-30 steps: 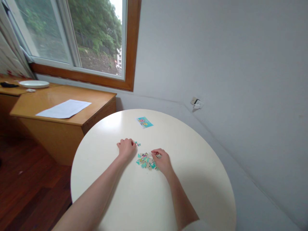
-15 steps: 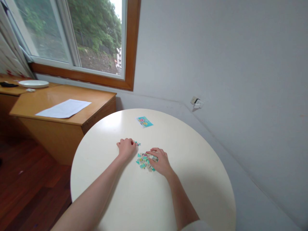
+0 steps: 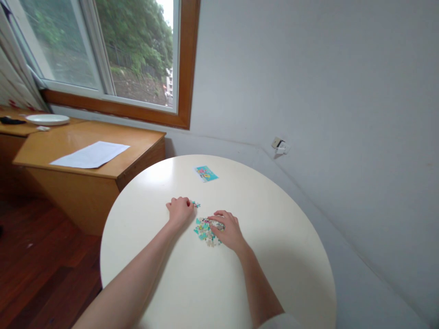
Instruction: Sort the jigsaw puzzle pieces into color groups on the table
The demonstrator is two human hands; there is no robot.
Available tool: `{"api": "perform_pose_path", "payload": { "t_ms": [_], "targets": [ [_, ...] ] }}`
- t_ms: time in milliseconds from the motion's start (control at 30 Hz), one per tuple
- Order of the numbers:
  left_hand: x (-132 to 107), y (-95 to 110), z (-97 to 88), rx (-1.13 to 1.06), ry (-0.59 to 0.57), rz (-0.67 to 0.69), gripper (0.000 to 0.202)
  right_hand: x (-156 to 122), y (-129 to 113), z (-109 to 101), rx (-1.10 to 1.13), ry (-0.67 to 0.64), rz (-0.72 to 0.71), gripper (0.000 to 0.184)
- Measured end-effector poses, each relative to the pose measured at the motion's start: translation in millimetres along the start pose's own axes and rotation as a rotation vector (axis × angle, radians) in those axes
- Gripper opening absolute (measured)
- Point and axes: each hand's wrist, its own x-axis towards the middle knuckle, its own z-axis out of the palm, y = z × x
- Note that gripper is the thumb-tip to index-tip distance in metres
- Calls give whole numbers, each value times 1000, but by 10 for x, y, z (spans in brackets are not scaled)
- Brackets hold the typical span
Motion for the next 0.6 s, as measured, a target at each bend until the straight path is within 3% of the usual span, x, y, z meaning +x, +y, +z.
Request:
{"api": "perform_pose_path", "payload": {
  "t_ms": [133,333,600],
  "targets": [
    [-4,4,-5,8,0,1,29,4,-22,-8,18,12,16,18],
    [-9,7,-12,4,-5,2,29,0,-16,-22,31,-14,14,33],
    [-25,26,-50,3,-12,4,29,14,10,-26,131,6,6,31]
  ]
}}
